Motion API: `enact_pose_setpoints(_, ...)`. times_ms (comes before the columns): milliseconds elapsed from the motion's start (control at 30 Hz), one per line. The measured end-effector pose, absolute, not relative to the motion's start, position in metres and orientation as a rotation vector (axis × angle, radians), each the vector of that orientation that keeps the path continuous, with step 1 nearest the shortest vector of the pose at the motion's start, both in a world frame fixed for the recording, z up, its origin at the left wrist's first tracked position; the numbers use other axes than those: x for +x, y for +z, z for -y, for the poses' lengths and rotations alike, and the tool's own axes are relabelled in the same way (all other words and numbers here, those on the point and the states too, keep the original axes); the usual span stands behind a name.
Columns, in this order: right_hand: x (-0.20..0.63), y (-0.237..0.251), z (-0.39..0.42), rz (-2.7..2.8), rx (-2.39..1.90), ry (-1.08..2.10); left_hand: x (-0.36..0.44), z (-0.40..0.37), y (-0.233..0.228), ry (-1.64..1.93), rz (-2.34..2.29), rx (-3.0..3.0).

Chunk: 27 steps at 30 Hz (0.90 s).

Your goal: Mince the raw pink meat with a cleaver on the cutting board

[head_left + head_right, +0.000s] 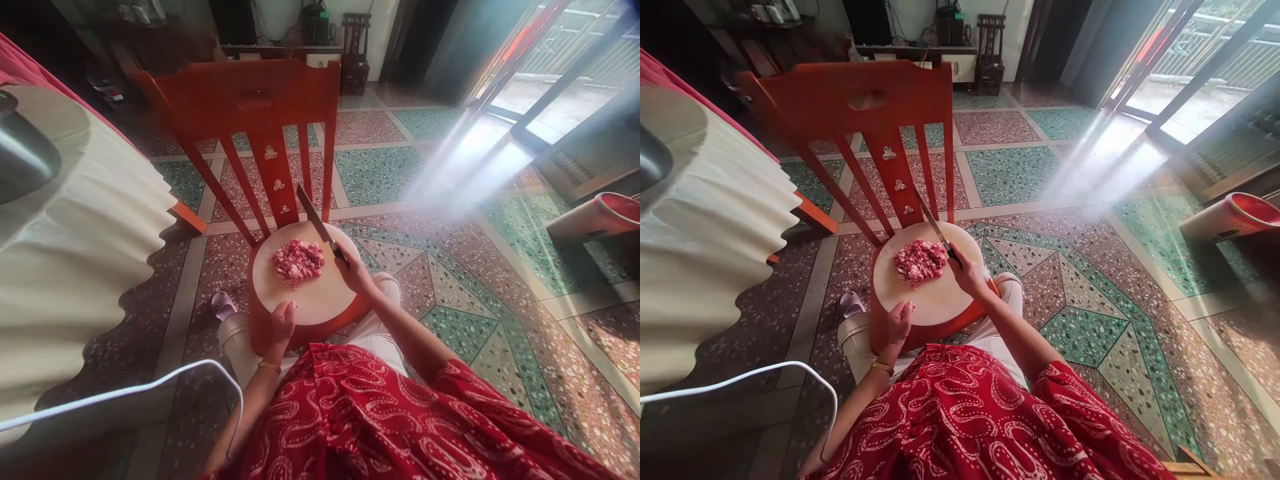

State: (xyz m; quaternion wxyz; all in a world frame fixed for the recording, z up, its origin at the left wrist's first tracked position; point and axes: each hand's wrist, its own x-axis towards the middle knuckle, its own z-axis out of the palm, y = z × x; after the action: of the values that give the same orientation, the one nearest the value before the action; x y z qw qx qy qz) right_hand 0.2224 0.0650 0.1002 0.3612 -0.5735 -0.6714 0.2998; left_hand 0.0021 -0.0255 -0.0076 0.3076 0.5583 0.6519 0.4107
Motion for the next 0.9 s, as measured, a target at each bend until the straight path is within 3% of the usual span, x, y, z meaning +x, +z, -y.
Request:
enact_pose_setpoints(233,0.229,0.087,-0.054,1.772,-1.605,0.978,0.003,0.024,-0.005,1.104,-1.737,1.414)
enact_pose_setpoints(433,0.235,0.099,-0.055,1.762,-1.482,0.692,0.002,0.025,-0.007,1.077,-1.714,1.406)
enact_pose_setpoints(567,0.237,0.084,-0.051,1.868,-1.691,0.794,0.001,0.026,-0.009,1.075,-1.727,1.399)
enact_pose_setpoints(900,0.244,0.084,-0.043,1.888,-1.651,0.766,0.001,0.025,-0.013,1.122,-1.762,1.452)
